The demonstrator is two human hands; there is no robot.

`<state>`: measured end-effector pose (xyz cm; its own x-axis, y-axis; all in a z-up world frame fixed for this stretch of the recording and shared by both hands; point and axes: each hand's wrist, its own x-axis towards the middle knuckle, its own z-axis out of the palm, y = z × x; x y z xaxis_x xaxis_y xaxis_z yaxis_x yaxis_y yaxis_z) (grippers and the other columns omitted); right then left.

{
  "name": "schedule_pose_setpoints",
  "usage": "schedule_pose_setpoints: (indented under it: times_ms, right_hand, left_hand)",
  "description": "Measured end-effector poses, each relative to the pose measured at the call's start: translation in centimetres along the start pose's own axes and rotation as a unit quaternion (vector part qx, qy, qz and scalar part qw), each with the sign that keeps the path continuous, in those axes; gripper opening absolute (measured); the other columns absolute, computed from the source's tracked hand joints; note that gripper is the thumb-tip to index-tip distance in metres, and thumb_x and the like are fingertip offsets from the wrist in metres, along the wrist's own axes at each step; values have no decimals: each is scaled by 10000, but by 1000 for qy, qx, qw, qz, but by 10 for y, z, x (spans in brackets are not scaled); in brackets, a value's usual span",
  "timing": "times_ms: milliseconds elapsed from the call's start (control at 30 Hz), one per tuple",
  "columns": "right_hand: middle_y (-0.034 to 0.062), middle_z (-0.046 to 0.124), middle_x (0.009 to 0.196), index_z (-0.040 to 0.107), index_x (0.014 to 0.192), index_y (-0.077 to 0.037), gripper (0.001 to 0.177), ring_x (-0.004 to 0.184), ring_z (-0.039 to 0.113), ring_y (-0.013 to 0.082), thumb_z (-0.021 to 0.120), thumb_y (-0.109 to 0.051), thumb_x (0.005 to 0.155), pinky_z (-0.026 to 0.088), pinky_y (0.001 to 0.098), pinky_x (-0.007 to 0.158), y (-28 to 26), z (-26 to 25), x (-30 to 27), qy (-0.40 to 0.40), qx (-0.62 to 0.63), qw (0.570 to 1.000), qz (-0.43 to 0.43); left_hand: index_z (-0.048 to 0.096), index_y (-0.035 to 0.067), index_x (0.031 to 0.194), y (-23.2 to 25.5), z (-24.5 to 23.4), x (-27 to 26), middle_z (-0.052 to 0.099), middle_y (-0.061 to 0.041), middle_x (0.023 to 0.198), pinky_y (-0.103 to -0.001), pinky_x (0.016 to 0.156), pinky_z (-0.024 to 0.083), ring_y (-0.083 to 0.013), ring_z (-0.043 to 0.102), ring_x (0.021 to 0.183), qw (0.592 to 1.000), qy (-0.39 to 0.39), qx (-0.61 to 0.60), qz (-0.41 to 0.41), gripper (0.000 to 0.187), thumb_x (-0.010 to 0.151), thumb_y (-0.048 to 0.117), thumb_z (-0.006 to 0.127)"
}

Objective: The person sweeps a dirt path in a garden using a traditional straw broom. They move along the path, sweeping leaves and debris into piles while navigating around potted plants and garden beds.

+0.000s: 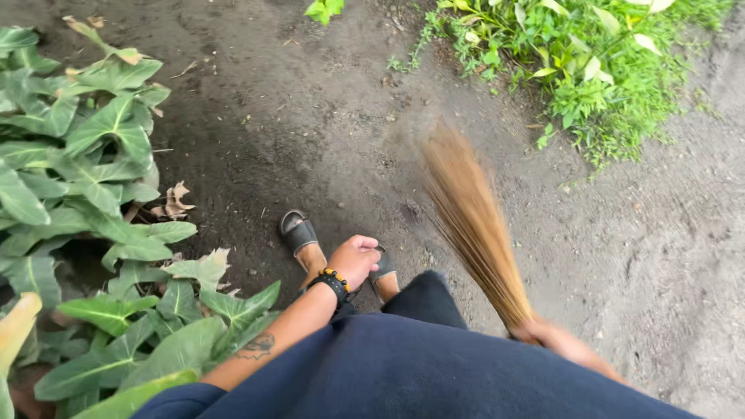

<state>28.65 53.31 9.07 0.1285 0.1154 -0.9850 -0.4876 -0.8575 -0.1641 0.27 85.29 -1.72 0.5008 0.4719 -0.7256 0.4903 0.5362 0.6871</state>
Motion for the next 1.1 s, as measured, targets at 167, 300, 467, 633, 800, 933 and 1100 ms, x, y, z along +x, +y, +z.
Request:
schedule_pose_setpoints:
  times_ms: [167,300,467,633,800,933,1100]
  right_hand:
    - [32,689,798,671,983,-128,265,665,639,166,738,-343,842,523,325,587,61,8,28,78,367,913,163]
    - [84,696,992,660,1094,-97,278,914,672,267,597,-344,984,587,446,798,-56,112,141,118,358,923,74]
    - [114,668,1000,611,1101,-77,459,885,651,305,787,-280,729,559,495,754,-265,364,225,-177,176,968,-39]
    - [90,693,785,634,866,-102,257,626,678,250,777,-279,747,580,422,578,-377,496,153,-306,102,946,-38]
    - [68,725,847,655,952,-60,219,623,678,160,784,-218,871,598,332,594,-316,406,69,-283,215,927,-121]
    - [62,664,786,681,1045,6,331,627,668,145,779,-249,857,581,305,614,-193,286,39,-120,274,948,-106]
    - [49,647,814,626,1096,-47,366,680,637,203,719,-261,814,548,395,599,-117,140,90,66,334,940,-6]
  left_hand:
    - [666,30,1229,3,-97,6,770,-68,1070,-267,779,556,-128,751,821,994,43,98,-26,415,841,176,669]
    - [642,7,1240,-6,-181,7,744,-83,1029,-293,693,568,-156,737,798,998,38,4,-47,409,859,154,672]
    - [645,26,1223,-9,-267,21,725,-105,1004,-328,572,534,-197,726,742,987,119,-56,-91,365,867,108,661]
    - [657,23,1203,27,-269,49,734,-99,1003,-313,601,535,-195,731,748,990,128,-43,-52,325,887,98,630]
    - [653,12,1193,71,-213,71,740,-88,1012,-294,634,543,-177,736,784,1000,14,-2,-22,309,909,128,621]
    - [665,36,1208,86,-181,69,735,-72,1021,-284,652,554,-159,734,806,998,-43,47,-28,336,888,135,642]
    - [666,44,1215,92,-173,74,730,-72,1012,-294,634,543,-160,721,799,997,-53,50,-41,341,889,142,639]
